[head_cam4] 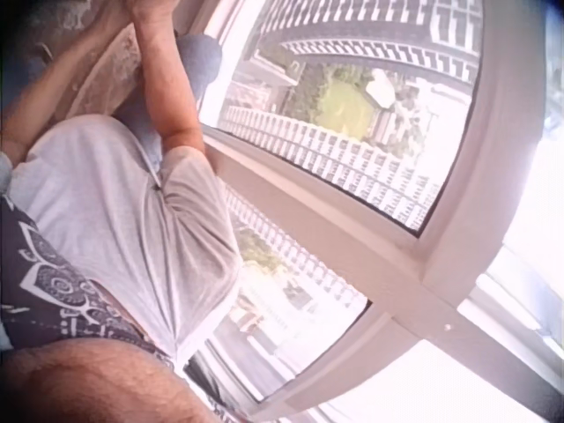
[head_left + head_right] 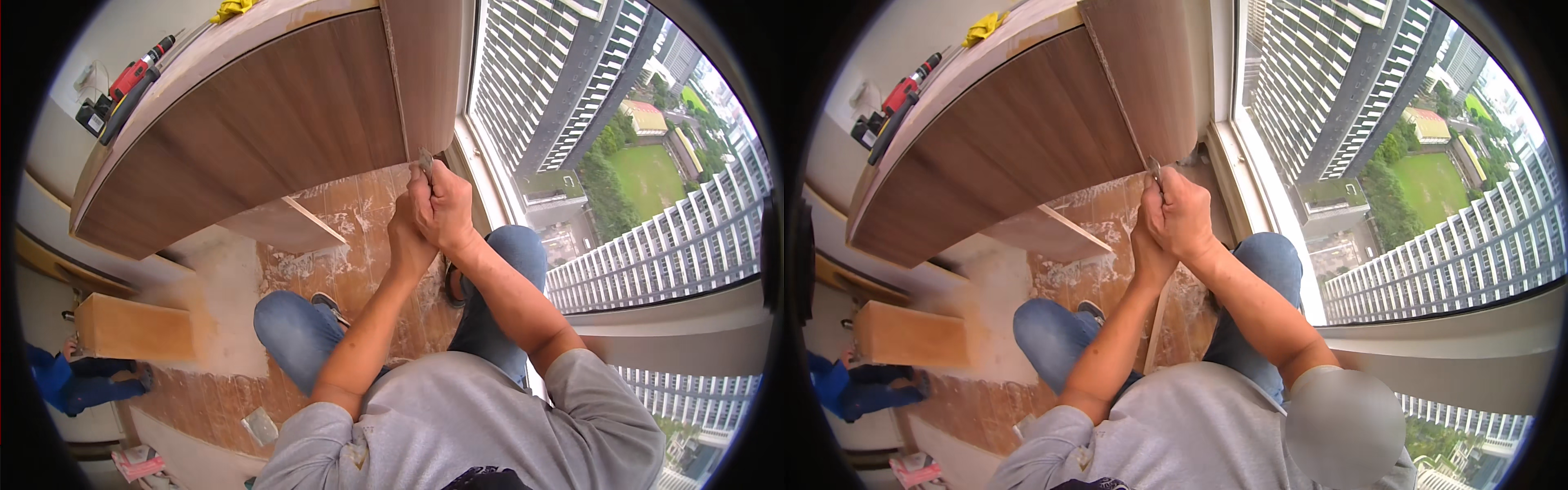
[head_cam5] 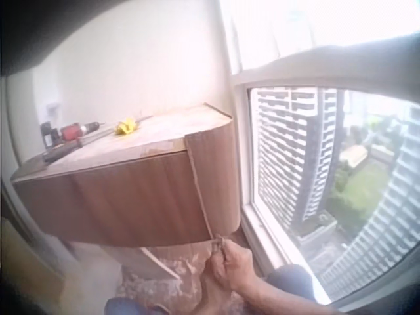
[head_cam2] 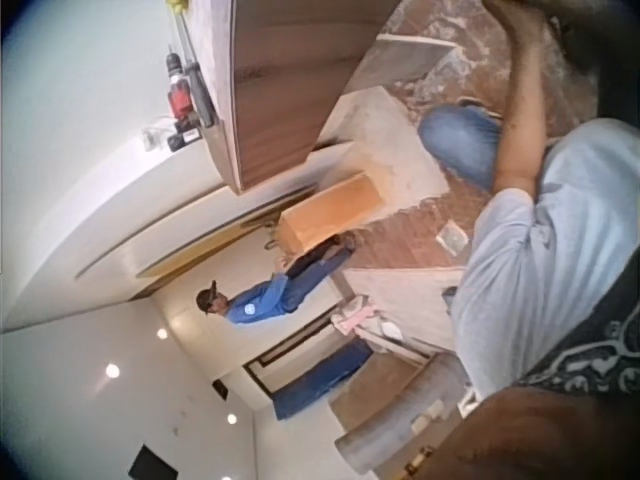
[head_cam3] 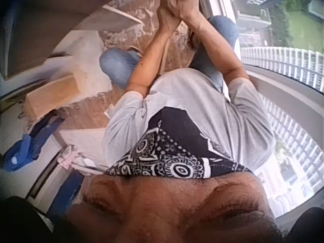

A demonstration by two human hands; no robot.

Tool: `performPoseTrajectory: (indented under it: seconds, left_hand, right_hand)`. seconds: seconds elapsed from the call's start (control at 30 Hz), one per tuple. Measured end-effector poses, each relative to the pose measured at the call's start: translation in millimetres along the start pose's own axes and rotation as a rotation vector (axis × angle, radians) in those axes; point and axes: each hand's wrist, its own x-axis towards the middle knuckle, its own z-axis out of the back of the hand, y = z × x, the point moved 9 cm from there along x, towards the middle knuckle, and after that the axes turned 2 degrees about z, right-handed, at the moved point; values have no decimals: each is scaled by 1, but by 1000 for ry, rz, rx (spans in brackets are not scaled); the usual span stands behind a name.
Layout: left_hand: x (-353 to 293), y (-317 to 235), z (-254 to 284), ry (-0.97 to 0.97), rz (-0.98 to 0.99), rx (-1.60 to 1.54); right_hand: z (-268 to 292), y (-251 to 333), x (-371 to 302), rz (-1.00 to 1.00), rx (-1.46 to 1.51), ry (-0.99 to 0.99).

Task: Trimming and smoothing the laminate edges of a wall-mounted cabinet using a utility knife and cloth.

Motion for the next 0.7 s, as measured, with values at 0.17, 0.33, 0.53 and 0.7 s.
performPoseTrajectory:
  seconds: [0.17, 0.33, 0.53, 0.7]
  left_hand:
    - [5, 28, -7, -56, 24, 51]
    - [16, 33, -13, -64, 40, 17]
    - [19, 39, -18, -37, 27, 63]
    - [25, 31, -12, -101, -138, 109]
  right_hand:
    - [-11, -2, -1, 31, -58, 31]
    - [-19, -11, 5, 41, -173, 39]
    - [-23, -15, 3, 84, -227, 61]
    - [-24, -9, 3, 39, -421, 69]
